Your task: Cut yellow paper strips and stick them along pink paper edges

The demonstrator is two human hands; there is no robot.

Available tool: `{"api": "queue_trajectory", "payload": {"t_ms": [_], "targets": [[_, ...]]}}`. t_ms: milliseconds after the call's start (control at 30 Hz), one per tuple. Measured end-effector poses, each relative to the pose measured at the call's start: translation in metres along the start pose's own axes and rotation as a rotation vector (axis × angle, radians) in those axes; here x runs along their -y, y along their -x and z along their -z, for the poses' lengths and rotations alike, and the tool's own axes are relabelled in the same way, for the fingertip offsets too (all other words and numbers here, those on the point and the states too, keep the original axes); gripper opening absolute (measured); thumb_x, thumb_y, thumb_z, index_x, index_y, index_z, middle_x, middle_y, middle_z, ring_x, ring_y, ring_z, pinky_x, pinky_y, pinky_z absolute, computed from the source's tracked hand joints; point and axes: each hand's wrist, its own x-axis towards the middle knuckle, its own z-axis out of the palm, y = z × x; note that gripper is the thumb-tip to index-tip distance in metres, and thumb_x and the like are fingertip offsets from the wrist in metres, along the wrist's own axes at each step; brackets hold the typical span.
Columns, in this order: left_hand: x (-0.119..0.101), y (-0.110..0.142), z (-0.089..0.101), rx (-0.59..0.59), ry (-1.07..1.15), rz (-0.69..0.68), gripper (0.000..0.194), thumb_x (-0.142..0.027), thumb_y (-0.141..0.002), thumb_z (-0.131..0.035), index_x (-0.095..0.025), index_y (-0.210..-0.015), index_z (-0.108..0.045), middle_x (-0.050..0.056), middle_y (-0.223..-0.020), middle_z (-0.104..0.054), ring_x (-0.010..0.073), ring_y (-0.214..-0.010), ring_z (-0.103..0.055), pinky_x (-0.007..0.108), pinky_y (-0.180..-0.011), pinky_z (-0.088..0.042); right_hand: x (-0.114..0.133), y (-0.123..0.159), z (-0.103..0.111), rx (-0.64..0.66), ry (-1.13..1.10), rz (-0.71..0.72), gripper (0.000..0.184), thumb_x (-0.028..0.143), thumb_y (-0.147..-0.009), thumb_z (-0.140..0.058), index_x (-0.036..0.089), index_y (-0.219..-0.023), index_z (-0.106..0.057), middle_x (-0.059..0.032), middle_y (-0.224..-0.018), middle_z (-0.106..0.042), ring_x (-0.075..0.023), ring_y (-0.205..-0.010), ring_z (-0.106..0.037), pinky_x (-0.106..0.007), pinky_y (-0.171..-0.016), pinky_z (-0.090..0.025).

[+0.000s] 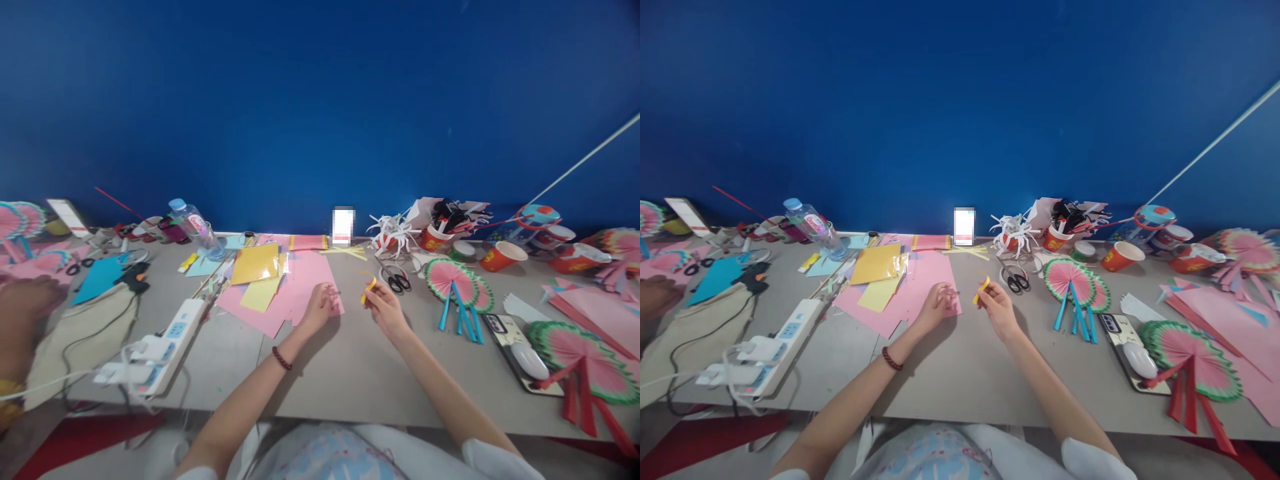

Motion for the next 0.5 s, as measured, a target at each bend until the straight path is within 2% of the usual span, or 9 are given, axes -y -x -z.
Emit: {"api": "queue_trajectory", "payload": {"t_ms": [100, 167, 233, 300, 400, 500], "targets": [[0.007, -0.005, 0.004, -0.040, 0.102, 0.097, 0.034, -0.024, -0.085, -0.049, -0.024, -0.119, -0.043, 0.010, -0.120, -0.051, 0.0151, -0.089, -0.063, 0.025, -0.059, -0.052, 0.010, 0.000, 0.007, -0.027, -0.150, -0.059, 0.041, 0.031, -0.066, -0.077, 0.030, -0.104, -0.063, 0.0058, -0.069, -0.057, -0.0093, -0.062, -0.053, -0.022, -0.056, -0.043], [0.001, -0.006, 0.010, -0.018, 0.016, 0.037, 0.028, -0.024, -0.085, -0.049, -0.022, -0.114, -0.048, 0.008, -0.113, -0.055, 0.0152, -0.086, -0.063, 0.024, -0.059, -0.051, 0.014, -0.001, 0.012, -0.058, -0.208, -0.072, 0.040, 0.029, -0.065, -0.078, 0.030, -0.102, -0.063, 0.0062, -0.070, -0.057, -0.0082, -0.062, -0.052, -0.021, -0.057, -0.043], [-0.010, -0.004, 0.017, -0.030, -0.181, -0.138, 0.019, -0.024, -0.089, -0.045, -0.021, -0.104, -0.056, 0.007, -0.105, -0.059, 0.0161, -0.089, -0.060, 0.028, -0.069, -0.051, 0.015, -0.003, 0.017, -0.080, -0.208, -0.069, 0.034, 0.031, -0.065, -0.078, 0.029, -0.096, -0.065, 0.0058, -0.069, -0.058, -0.0083, -0.062, -0.053, -0.021, -0.057, -0.044], [-0.021, -0.003, 0.026, -0.106, -0.473, -0.290, 0.021, -0.023, -0.091, -0.042, -0.022, -0.104, -0.058, 0.007, -0.106, -0.060, 0.0198, -0.100, -0.056, 0.034, -0.082, -0.048, 0.014, -0.003, 0.021, -0.089, -0.173, -0.065, 0.029, 0.034, -0.065, -0.078, 0.027, -0.090, -0.065, 0.0050, -0.068, -0.058, -0.0093, -0.061, -0.054, -0.022, -0.056, -0.045], [-0.027, 0.001, 0.035, -0.071, -0.886, -0.298, 0.019, -0.027, -0.089, -0.049, -0.022, -0.105, -0.059, 0.009, -0.110, -0.059, 0.0257, -0.109, -0.052, 0.043, -0.093, -0.042, 0.013, -0.003, 0.024, -0.092, -0.146, -0.085, 0.029, 0.036, -0.062, -0.081, 0.025, -0.083, -0.064, 0.0046, -0.067, -0.059, -0.0100, -0.061, -0.055, -0.023, -0.057, -0.046], [-0.019, 0.005, 0.034, 0.052, -1.059, -0.259, 0.031, -0.035, -0.087, -0.054, -0.021, -0.115, -0.053, 0.011, -0.124, -0.053, 0.0281, -0.120, -0.046, 0.046, -0.099, -0.038, 0.012, -0.004, 0.025, -0.088, -0.133, -0.075, 0.030, 0.035, -0.059, -0.083, 0.024, -0.076, -0.062, 0.0048, -0.068, -0.060, -0.0094, -0.062, -0.056, -0.023, -0.060, -0.047]]}}
